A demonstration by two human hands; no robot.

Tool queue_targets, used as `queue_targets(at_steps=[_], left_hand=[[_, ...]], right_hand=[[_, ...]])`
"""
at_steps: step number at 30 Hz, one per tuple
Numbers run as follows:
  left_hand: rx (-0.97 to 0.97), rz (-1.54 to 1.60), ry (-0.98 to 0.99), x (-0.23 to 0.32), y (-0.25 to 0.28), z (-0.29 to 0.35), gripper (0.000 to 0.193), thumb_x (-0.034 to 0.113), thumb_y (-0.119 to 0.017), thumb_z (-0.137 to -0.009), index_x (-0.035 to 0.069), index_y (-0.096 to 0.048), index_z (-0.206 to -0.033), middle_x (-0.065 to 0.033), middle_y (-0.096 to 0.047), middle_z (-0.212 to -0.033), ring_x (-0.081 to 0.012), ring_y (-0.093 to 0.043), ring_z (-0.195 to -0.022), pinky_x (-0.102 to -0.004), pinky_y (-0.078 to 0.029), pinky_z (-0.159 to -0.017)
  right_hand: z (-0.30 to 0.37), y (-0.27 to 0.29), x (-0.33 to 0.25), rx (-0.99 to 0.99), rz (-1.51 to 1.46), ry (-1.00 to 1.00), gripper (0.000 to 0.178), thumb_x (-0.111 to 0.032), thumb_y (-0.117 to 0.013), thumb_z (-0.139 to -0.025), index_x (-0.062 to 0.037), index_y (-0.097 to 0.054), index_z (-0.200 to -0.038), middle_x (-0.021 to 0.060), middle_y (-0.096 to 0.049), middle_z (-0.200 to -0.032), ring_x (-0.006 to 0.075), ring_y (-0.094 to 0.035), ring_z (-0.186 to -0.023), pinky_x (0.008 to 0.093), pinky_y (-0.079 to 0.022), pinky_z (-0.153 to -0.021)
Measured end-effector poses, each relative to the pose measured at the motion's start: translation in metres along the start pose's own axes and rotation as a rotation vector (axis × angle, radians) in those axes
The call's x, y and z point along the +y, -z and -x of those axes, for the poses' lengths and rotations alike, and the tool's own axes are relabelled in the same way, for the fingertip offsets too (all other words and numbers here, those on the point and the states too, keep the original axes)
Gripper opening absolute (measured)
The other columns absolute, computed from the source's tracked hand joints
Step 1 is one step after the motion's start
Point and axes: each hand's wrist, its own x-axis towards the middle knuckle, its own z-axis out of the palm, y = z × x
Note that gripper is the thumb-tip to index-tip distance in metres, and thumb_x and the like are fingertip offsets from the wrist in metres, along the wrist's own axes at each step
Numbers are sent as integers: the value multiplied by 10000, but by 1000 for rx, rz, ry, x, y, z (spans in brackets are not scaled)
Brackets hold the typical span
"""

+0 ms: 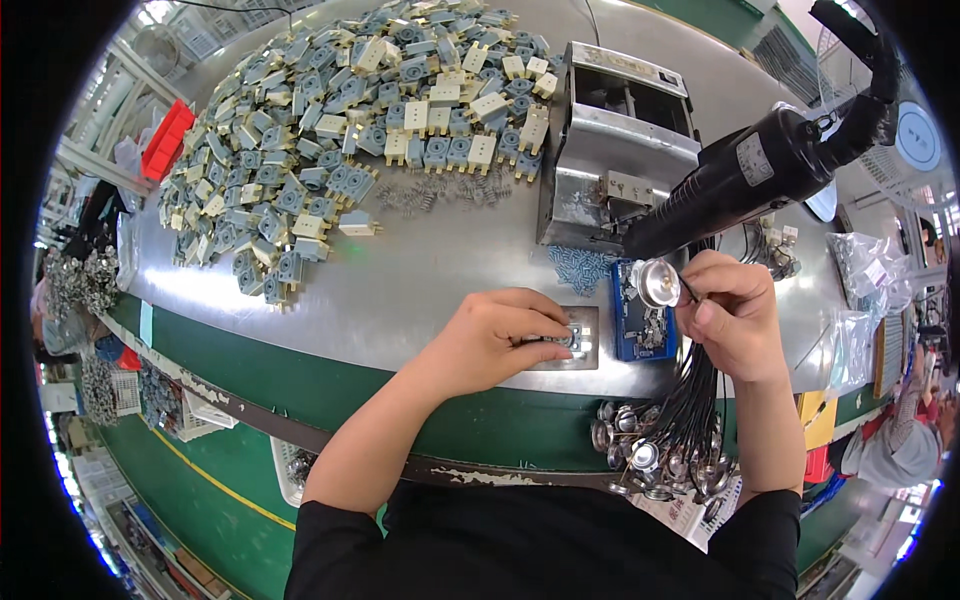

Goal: Assembling small electronic components by connecting wires and using an electric screwdriver.

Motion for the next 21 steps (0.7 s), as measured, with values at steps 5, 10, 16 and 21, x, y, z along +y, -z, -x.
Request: queue_targets(at_steps=[5, 10, 16, 21], left_hand=[[4, 10, 15, 0, -3, -2, 204, 55, -887, -831, 43, -834, -1028, -97, -791, -1090, -177, -748, -855, -287, -587, -719], [42, -42, -38, -8, -7, -1, 231, 81, -911, -810, 44, -836, -1025, -84, -786, -1055, -103, -640, -675, -258, -501, -600], [25, -58, 74, 4, -4, -2, 244, 100, -935, -778, 32, -836, -991, -64, -775, -1016, -70, -470, -574, -256, -407, -546], [25, -95, 56, 9, 5, -2, 399, 86, -936, -767, 13, -799, -1134, -68, -772, -1038, -64, -457, -580, -253, -404, -548]], right_hand=[[1, -2, 5, -9, -8, 22, 231, -67, -845, -914, 57, -784, -1099, 144, -735, -1066, 101, -660, -772, 222, -533, -649], [1, -10, 5, 51, 39, 26, 243, -86, -870, -887, 59, -767, -1052, 173, -688, -986, 148, -649, -715, 238, -513, -563], [4, -13, 4, 6, 46, -70, 207, -53, -845, -894, 53, -781, -1061, 157, -717, -1038, 166, -685, -822, 249, -543, -698], [-3, -25, 3, -57, 101, -243, 206, -40, -800, -928, 90, -779, -1087, 123, -733, -1058, 124, -670, -888, 250, -521, -755]])
